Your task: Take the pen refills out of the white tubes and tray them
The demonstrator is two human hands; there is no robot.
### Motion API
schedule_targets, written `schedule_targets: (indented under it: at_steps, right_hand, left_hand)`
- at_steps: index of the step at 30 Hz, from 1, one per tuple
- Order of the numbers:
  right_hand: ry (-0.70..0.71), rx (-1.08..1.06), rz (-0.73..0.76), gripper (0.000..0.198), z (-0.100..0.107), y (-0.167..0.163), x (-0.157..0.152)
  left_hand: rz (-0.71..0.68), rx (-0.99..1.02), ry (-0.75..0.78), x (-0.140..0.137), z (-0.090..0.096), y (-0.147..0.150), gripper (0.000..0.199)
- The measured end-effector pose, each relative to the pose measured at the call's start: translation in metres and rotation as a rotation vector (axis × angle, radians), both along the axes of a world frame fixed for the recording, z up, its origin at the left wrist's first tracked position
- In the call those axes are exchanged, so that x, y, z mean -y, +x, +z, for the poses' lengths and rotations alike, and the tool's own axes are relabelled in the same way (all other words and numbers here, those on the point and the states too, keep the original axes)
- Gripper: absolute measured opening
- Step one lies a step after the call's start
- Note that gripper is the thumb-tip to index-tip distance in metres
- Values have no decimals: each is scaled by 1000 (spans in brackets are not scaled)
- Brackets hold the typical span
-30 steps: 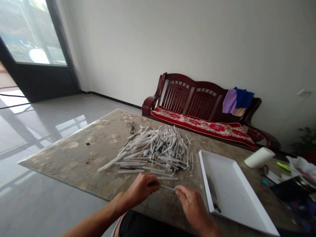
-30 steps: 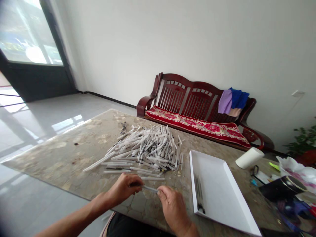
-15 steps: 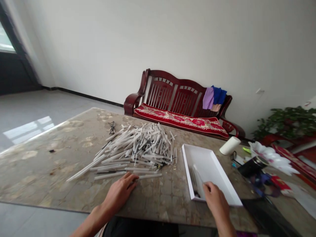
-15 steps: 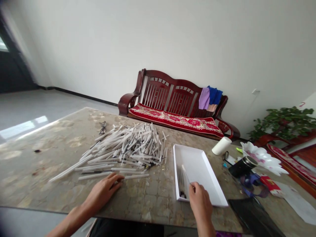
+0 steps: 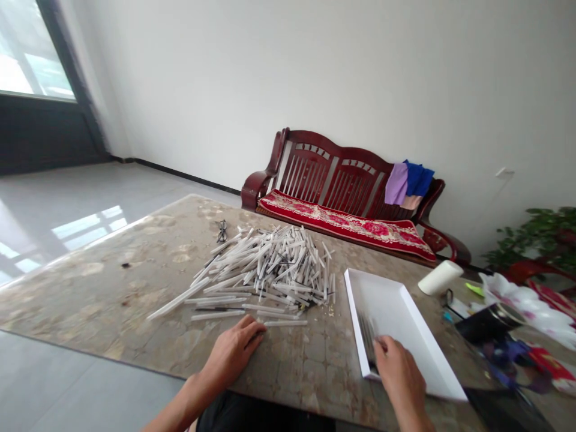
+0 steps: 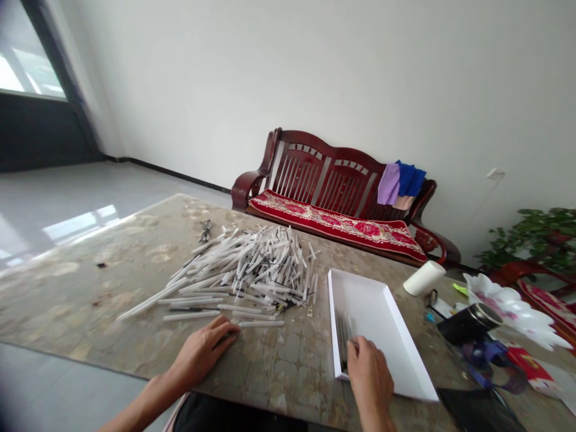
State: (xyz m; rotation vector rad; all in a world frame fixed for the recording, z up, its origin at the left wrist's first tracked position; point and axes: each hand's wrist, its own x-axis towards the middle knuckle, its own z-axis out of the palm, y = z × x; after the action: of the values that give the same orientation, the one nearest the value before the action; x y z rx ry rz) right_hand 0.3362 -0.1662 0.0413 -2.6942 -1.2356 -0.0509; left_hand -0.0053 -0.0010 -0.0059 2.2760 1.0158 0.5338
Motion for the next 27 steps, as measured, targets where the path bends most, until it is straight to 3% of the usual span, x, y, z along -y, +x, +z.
schedule_targets:
  at_steps: [3, 5, 8, 12, 18, 23, 27]
  right_hand:
    - [154, -56, 236, 26, -3, -44, -30]
    - [182, -145, 397, 23, -8, -75, -53]
    - [205, -152, 487, 18, -17, -104, -78]
    - [186, -98, 486, 7, -24, -111, -87]
    - [203, -195, 554, 12, -18, -126, -77]
    - [300, -311, 632, 16, -13, -126, -87]
    - [293, -122, 639, 23, -15, -109, -103]
  left_hand:
    - [-22, -6, 27, 2, 1, 1, 22]
    - [-35, -4, 48, 4, 1, 1, 22]
    - [-39, -4, 55, 4, -1, 0, 21]
    - [-37, 7, 114, 7, -1, 1, 20]
    - [-103, -11, 396, 16, 11, 16, 31]
    - [-111, -135, 295, 14, 10, 20, 19]
    - [-1, -152, 171, 11, 2, 13, 21]
